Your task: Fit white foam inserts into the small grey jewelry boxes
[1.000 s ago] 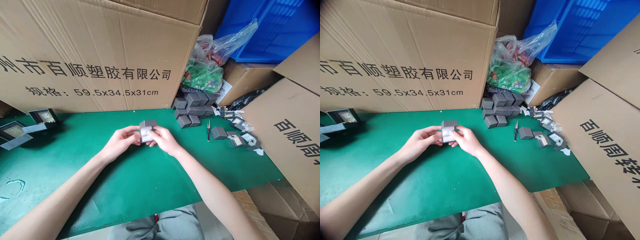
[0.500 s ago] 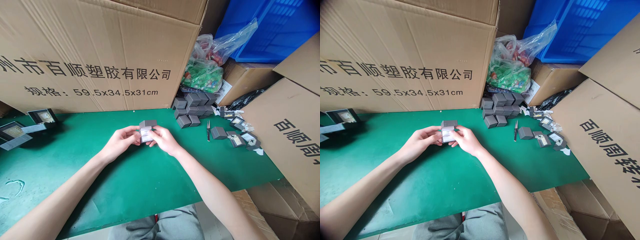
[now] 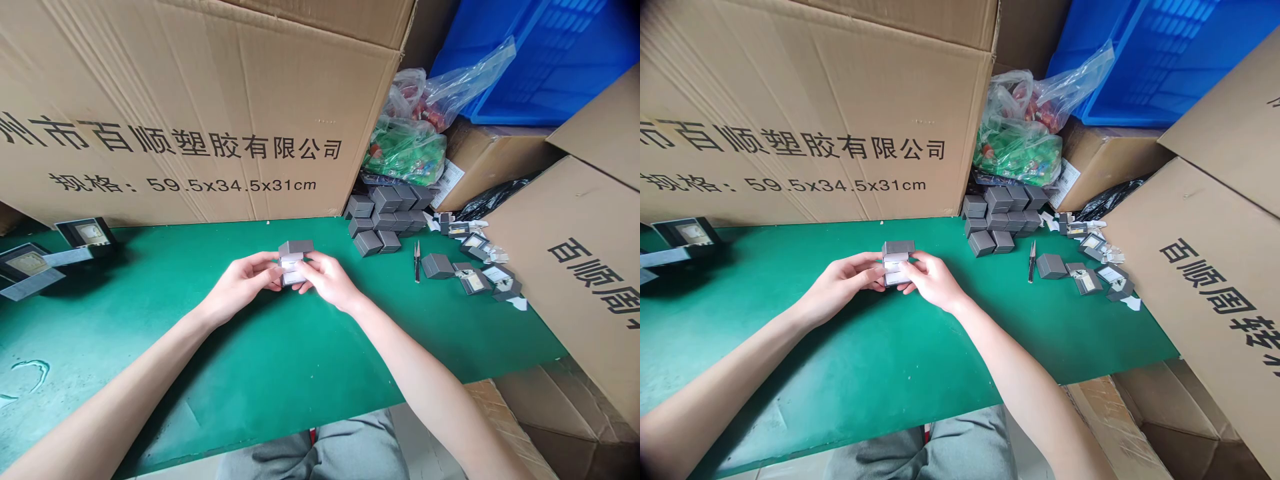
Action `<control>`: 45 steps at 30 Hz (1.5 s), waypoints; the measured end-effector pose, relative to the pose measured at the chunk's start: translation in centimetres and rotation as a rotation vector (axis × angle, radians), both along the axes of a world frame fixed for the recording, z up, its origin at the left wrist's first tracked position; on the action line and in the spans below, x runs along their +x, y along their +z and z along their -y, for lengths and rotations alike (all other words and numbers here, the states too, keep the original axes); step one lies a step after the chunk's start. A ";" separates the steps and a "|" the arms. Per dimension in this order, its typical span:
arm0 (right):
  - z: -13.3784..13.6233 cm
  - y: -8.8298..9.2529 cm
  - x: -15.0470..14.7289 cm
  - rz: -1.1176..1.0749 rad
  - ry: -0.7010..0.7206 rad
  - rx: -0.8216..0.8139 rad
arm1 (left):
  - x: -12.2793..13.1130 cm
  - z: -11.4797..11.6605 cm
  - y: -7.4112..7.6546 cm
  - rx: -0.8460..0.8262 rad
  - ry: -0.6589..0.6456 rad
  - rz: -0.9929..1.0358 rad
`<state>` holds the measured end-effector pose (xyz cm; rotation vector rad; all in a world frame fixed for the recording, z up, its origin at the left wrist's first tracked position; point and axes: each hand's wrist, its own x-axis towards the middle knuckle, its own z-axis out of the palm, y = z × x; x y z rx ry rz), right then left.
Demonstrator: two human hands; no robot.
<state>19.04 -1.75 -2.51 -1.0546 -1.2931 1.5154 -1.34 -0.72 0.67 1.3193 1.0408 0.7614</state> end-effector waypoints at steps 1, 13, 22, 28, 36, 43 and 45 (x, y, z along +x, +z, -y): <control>0.0 -0.1 0.0 -0.002 0.004 0.003 | 0.0 0.0 0.1 0.001 -0.004 -0.003; 0.2 0.6 0.0 0.019 0.011 0.008 | -0.1 0.0 0.0 0.046 -0.038 -0.046; 1.0 0.8 0.2 0.384 -0.076 0.209 | 0.2 -0.1 0.5 0.126 0.000 -0.120; 2.9 5.3 7.4 0.601 -0.575 0.541 | 0.0 0.0 0.8 0.128 0.005 -0.158; 9.3 3.1 26.2 1.162 -1.303 0.399 | 0.4 0.0 1.0 0.128 0.005 -0.155; 13.1 1.0 34.1 1.205 -1.269 -0.048 | 0.2 -0.1 0.8 0.121 -0.005 -0.195; 13.4 0.6 35.2 1.044 -1.212 -0.173 | 0.2 -0.2 0.8 0.120 -0.004 -0.197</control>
